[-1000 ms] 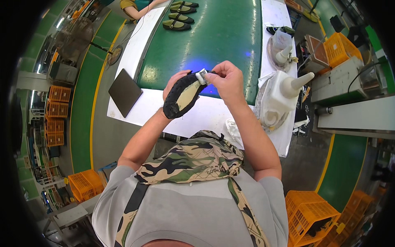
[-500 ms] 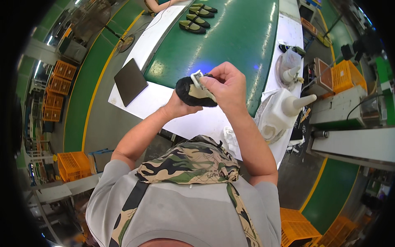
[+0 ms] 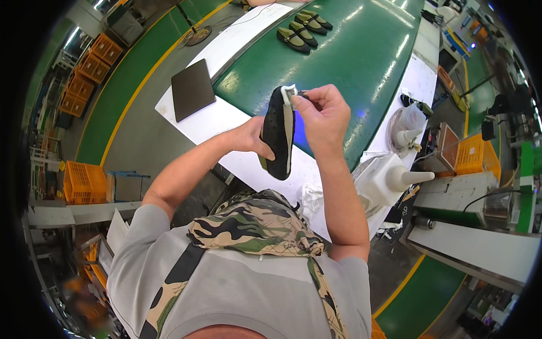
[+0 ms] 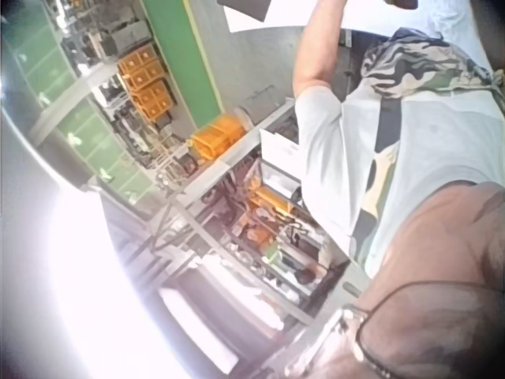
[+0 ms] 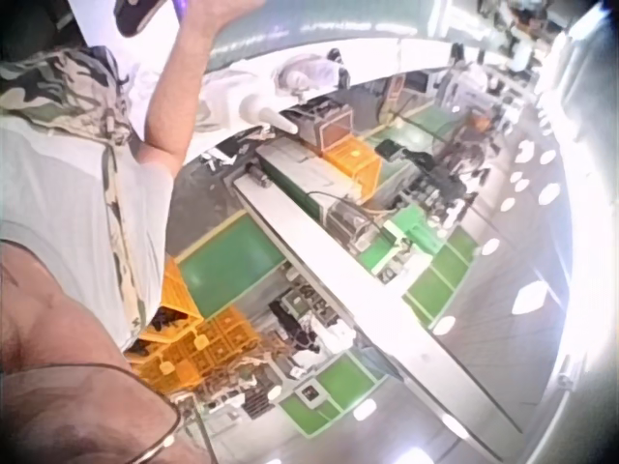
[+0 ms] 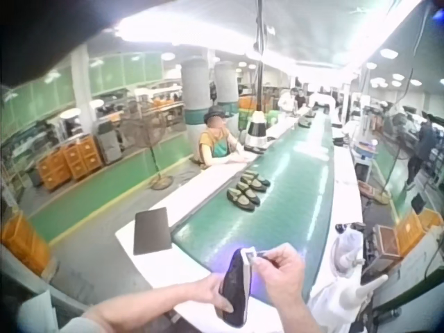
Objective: Apply adhesive or primer to the edges of shoe soles using a cotton swab or applicator.
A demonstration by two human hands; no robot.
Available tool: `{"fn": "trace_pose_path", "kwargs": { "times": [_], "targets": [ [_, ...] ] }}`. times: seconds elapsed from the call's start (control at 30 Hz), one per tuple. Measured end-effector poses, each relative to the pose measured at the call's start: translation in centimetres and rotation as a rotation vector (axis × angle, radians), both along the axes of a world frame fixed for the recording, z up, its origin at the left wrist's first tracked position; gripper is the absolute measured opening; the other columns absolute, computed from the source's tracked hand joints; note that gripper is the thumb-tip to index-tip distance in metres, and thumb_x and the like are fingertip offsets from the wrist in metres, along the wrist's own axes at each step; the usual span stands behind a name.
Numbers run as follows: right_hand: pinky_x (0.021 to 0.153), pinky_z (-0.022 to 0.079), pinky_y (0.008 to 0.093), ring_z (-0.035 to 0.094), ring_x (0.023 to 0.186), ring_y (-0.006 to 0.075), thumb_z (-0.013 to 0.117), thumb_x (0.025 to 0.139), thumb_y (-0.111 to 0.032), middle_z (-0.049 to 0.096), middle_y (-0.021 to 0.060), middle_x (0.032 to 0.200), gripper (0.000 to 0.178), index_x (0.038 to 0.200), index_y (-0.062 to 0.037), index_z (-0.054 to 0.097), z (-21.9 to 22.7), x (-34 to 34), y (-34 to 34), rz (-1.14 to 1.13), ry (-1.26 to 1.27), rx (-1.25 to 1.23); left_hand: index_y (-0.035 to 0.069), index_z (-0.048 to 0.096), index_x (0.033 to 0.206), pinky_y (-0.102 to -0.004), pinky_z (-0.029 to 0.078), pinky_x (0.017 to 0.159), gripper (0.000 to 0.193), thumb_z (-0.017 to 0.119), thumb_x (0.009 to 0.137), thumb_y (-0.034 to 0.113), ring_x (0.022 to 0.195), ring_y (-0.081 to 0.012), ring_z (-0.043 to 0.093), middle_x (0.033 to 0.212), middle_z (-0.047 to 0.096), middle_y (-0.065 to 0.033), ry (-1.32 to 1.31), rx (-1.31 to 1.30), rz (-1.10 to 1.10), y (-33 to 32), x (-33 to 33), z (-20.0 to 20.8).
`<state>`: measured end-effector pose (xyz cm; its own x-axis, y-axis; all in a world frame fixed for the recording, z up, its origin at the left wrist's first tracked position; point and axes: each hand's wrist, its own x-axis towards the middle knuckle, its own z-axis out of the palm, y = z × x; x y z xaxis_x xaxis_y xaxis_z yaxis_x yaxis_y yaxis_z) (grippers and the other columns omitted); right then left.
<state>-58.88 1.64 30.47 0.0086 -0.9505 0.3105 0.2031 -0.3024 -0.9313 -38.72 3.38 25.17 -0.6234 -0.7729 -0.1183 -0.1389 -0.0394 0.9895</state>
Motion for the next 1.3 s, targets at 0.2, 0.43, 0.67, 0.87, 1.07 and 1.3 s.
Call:
{"fn": "trace_pose_path", "kwargs": {
  "times": [0.2, 0.43, 0.67, 0.87, 1.07, 1.3],
  "targets": [
    [0.061, 0.047, 0.0212, 0.056, 0.066, 0.0049, 0.074, 0.081, 0.003, 0.066, 0.0017, 0.078, 0.014, 0.084, -0.0001, 0.061, -0.2, 0.5, -0.9, 0.011, 0.105, -0.168, 0.0, 0.058, 0.118, -0.0321, 0.05, 0.091, 0.063, 0.083, 0.06, 0.005, 0.098, -0.0165, 0.062, 0.105, 0.066, -0.0047, 0.095, 0.154, -0.044, 0.0, 1.6, -1.2],
    [0.057, 0.044, 0.0228, 0.052, 0.064, 0.0058, 0.075, 0.079, 0.002, 0.067, 0.0037, 0.079, 0.015, 0.082, -0.0005, 0.06, -0.7, 0.2, -0.5, 0.032, 0.376, -0.344, -0.002, 0.059, 0.121, -0.0315, 0.05, 0.091, 0.066, 0.082, 0.06, 0.011, 0.098, -0.0169, 0.063, 0.108, 0.067, -0.0064, 0.213, 0.216, -0.072, -0.3, 2.8, -1.9],
    [0.057, 0.044, 0.0224, 0.053, 0.064, 0.0056, 0.073, 0.08, 0.002, 0.066, 0.0032, 0.076, 0.014, 0.081, -0.0006, 0.059, -1.9, -1.6, -0.2, 0.414, 0.418, -0.171, -0.004, 0.056, 0.126, -0.0336, 0.051, 0.092, 0.068, 0.079, 0.066, 0.017, 0.1, -0.0208, 0.064, 0.112, 0.066, -0.0102, 0.422, 0.415, -0.016, 0.5, 2.9, -3.3],
    [0.055, 0.043, 0.0211, 0.051, 0.061, 0.0031, 0.072, 0.081, 0.003, 0.062, 0.0007, 0.07, 0.013, 0.083, 0.0003, 0.059, -2.0, -0.3, -2.7, 0.081, 0.308, -0.21, -0.004, 0.054, 0.127, -0.0346, 0.053, 0.091, 0.068, 0.08, 0.07, 0.024, 0.1, -0.0209, 0.066, 0.112, 0.066, -0.0117, 0.46, 0.456, -0.015, 0.9, 2.3, -3.6],
    [0.053, 0.041, 0.0224, 0.049, 0.06, 0.0032, 0.072, 0.081, 0.004, 0.06, 0.0001, 0.07, 0.015, 0.082, 0.0, 0.058, -3.6, -2.0, 0.8, 0.377, 0.419, -0.187, -0.002, 0.053, 0.128, -0.0356, 0.056, 0.089, 0.064, 0.072, 0.087, 0.042, 0.099, -0.0203, 0.067, 0.114, 0.066, -0.013, 0.544, 0.492, 0.097, 1.9, 1.8, -4.2],
    [0.06, 0.047, 0.0208, 0.058, 0.068, 0.0051, 0.07, 0.083, 0.005, 0.065, 0.0026, 0.077, 0.012, 0.082, 0.0005, 0.058, -4.5, -2.5, 0.3, 0.463, 0.113, 0.097, -0.003, 0.053, 0.128, -0.0364, 0.057, 0.087, 0.065, 0.072, 0.086, 0.042, 0.099, -0.0231, 0.068, 0.115, 0.066, -0.0158, 0.585, 0.533, 0.183, 2.9, 0.7, -4.9]
  ]
}}
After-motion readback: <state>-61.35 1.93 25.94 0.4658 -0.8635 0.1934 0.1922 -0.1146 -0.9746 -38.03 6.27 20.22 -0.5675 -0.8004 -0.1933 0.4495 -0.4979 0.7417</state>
